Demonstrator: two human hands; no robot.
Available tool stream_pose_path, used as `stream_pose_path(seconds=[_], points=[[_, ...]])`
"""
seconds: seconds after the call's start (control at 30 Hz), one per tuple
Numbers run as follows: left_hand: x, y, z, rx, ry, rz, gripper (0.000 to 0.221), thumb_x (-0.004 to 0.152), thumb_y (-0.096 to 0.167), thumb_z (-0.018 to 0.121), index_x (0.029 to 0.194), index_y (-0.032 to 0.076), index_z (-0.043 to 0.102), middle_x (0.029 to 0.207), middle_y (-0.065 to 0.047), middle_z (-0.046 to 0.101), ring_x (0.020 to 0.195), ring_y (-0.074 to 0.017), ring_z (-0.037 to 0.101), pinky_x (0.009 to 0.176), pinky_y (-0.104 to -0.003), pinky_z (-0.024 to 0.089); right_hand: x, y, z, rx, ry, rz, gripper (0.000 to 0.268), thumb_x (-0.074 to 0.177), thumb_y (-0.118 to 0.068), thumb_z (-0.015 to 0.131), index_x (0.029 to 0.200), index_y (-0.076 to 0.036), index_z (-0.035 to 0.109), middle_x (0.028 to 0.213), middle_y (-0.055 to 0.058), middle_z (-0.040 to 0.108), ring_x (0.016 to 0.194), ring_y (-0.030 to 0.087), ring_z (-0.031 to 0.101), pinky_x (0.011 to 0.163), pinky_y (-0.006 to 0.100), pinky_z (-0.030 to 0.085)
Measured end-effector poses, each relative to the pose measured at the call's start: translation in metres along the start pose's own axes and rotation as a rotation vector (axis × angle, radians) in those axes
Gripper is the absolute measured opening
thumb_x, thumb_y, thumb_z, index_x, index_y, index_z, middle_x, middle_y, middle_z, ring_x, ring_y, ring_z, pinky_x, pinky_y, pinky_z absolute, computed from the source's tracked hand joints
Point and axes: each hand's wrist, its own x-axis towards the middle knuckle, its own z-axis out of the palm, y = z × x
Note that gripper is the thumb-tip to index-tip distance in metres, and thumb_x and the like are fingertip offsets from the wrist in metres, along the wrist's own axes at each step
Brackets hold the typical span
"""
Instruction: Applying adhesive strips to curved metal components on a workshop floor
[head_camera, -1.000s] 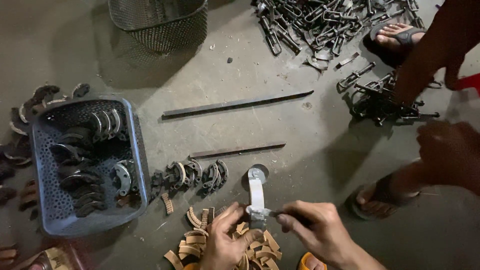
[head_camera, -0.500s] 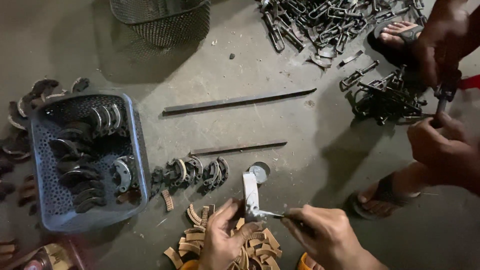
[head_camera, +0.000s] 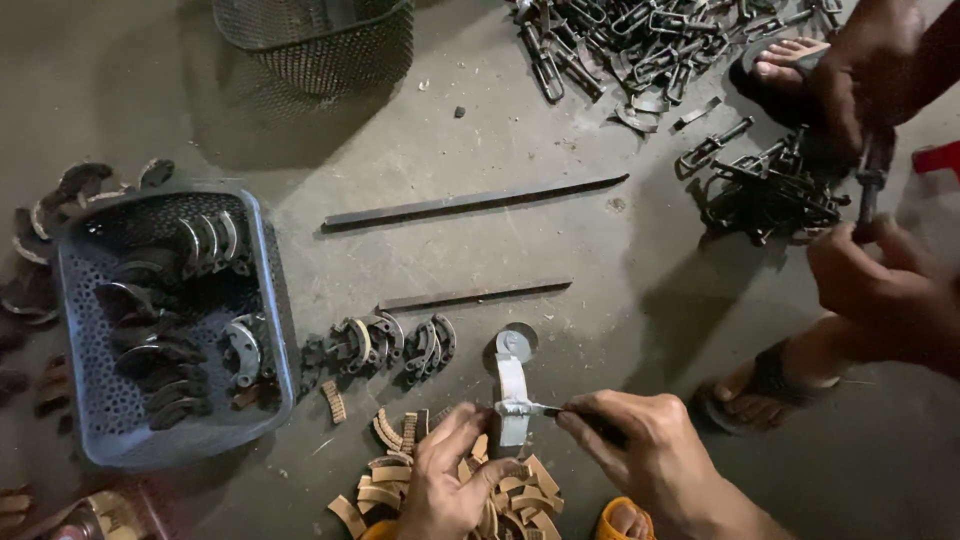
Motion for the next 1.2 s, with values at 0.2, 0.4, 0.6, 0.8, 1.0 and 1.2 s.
stream_pose_path(seconds=[0.2,0.4,0.6,0.8,1.0,1.2], points=[[-0.004,-0.002,-0.004,-0.008,-0.074,-0.044,0.031,0.075,0.002,0.082,0.103,-0.004,0.072,0.101,-0.011,0.070,0.086,-0.0212,0.068,0.079,-0.033,0.055,0.008,0.007,-0.011,0.066,-0.138,0.133,0.010,0.079,-0.017,0.079,0.080,-0.009,0.085,0.049,-0.002,0.075,0.035,0.008,0.051,0.033,0.027,0.040],[-0.006,-0.006,-0.005,0.007,-0.151,-0.026,0.031,0.075,0.002,0.077,0.105,-0.005,0.070,0.105,-0.013,0.068,0.091,-0.0241,0.067,0.082,-0.035,0.054,0.017,0.018,-0.015,0.097,-0.249,0.298,0.012,0.078,-0.020,0.082,0.081,-0.010,0.089,0.052,0.002,0.079,0.038,0.009,0.059,0.035,0.026,0.041],[-0.012,-0.003,-0.001,-0.064,-0.141,-0.173,0.036,0.076,0.007,0.080,0.109,-0.003,0.072,0.110,-0.011,0.069,0.100,-0.0233,0.068,0.091,-0.036,0.055,0.007,0.039,-0.004,0.219,-0.064,0.083,0.016,0.078,-0.016,0.079,0.091,-0.007,0.084,0.061,0.003,0.081,0.041,0.008,0.063,0.035,0.022,0.046],[-0.011,-0.016,0.002,-0.459,-0.124,-0.221,0.023,0.090,0.014,0.069,0.105,-0.003,0.072,0.108,-0.017,0.070,0.091,-0.0260,0.065,0.083,-0.041,0.052,-0.020,0.044,0.037,0.012,0.347,-0.508,0.013,0.080,-0.002,0.074,0.093,-0.004,0.075,0.081,0.008,0.079,0.055,0.009,0.066,0.047,0.019,0.055],[-0.023,-0.032,0.005,-0.769,-0.128,-0.364,0.047,0.086,0.008,0.076,0.129,-0.009,0.063,0.108,-0.020,0.074,0.092,-0.0276,0.071,0.082,-0.038,0.063,-0.008,0.074,0.053,-0.254,0.492,-0.455,0.009,0.086,-0.006,0.075,0.095,-0.006,0.076,0.084,0.010,0.076,0.054,0.010,0.060,0.041,0.022,0.050],[-0.023,-0.045,0.000,-0.671,-0.100,-0.368,0.038,0.082,0.004,0.080,0.116,-0.008,0.069,0.109,-0.017,0.071,0.105,-0.0317,0.074,0.098,-0.046,0.061,-0.001,0.045,0.030,-0.081,0.482,-0.128,0.022,0.079,0.003,0.078,0.100,-0.001,0.075,0.090,0.006,0.076,0.056,0.008,0.057,0.048,0.020,0.045]])
